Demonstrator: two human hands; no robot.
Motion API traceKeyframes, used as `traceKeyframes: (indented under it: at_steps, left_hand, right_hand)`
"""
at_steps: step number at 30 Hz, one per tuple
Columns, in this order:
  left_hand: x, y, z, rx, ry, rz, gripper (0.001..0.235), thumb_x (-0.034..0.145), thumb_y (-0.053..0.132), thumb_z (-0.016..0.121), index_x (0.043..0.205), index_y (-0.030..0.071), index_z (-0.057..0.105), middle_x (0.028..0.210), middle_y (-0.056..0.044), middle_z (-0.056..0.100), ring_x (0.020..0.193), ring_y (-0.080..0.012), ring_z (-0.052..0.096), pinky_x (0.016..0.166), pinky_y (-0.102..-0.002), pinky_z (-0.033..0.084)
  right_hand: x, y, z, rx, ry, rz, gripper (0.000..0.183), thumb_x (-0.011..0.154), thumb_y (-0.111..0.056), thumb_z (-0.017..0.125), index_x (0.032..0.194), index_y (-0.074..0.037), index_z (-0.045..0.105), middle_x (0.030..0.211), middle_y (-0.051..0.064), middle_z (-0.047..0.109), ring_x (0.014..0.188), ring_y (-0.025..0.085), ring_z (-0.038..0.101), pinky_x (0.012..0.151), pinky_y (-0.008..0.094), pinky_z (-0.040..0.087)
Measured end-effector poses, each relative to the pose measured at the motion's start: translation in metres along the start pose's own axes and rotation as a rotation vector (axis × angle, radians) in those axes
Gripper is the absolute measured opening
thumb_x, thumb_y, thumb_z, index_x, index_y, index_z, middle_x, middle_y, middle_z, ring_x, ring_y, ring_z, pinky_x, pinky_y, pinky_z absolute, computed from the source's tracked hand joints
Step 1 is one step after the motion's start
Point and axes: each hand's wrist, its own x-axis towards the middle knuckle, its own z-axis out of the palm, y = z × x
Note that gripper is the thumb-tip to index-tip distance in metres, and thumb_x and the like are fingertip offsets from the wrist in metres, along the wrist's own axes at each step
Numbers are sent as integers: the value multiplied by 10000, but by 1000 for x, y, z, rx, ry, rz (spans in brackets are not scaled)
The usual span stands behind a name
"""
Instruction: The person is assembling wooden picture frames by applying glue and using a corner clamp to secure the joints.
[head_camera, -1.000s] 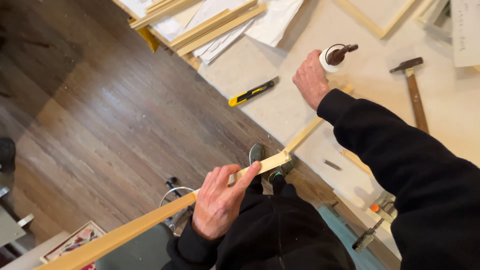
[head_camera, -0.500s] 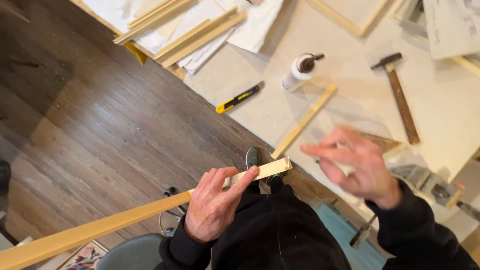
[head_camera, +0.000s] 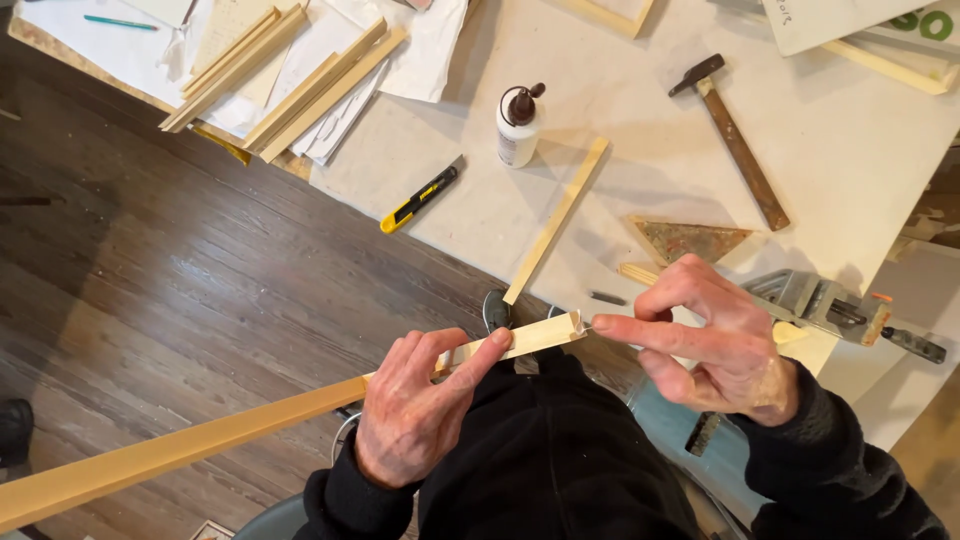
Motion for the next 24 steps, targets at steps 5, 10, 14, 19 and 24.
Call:
traceKeyframes:
  at_steps: [5,10,14,19,24]
  left_hand:
    - [3,5,1,-13,-5,19,580,826,-7,719,1383,141,656,1086,-95,645,813,-242,568,719,-370,482]
    - [5,10,1,-14,-1,25,583,819,-8,720,1381,134,658,1085,-102,648,816,-240,572,724,-370,481]
    - [4,12,1,-9,7,26,575,822,-7,723,1376,134,661,1084,-103,647,827,-241,578,738,-372,478]
    - [5,13,1,15,18,14,596,789,-12,721,1364,140,676,1064,-94,651,812,-244,572,729,-364,477]
    - [7,12,3,-9,19,40,588,800,-7,726,1369,128,667,1083,-99,649,831,-243,578,740,-368,478]
  right_hand:
    - [7,-3,-4,-52,-47,-75,513,705,27,700,1182,-153,755,847,1,561,768,161,547,715,332,471]
    - [1,4,-4,-19,-11,-102,498,747,39,700,1206,-148,751,855,-30,555,758,131,538,709,315,465]
    - [5,2,-8,-52,-74,-24,521,721,32,681,1205,-149,751,889,-10,573,798,166,550,723,334,495]
    - [5,4,-7,-1,-32,-40,495,762,28,693,1216,-160,745,883,-21,561,789,133,552,691,315,489]
    - [-7,18,-4,20,-37,-82,504,756,39,665,1218,-147,740,868,-16,548,771,122,547,673,298,482]
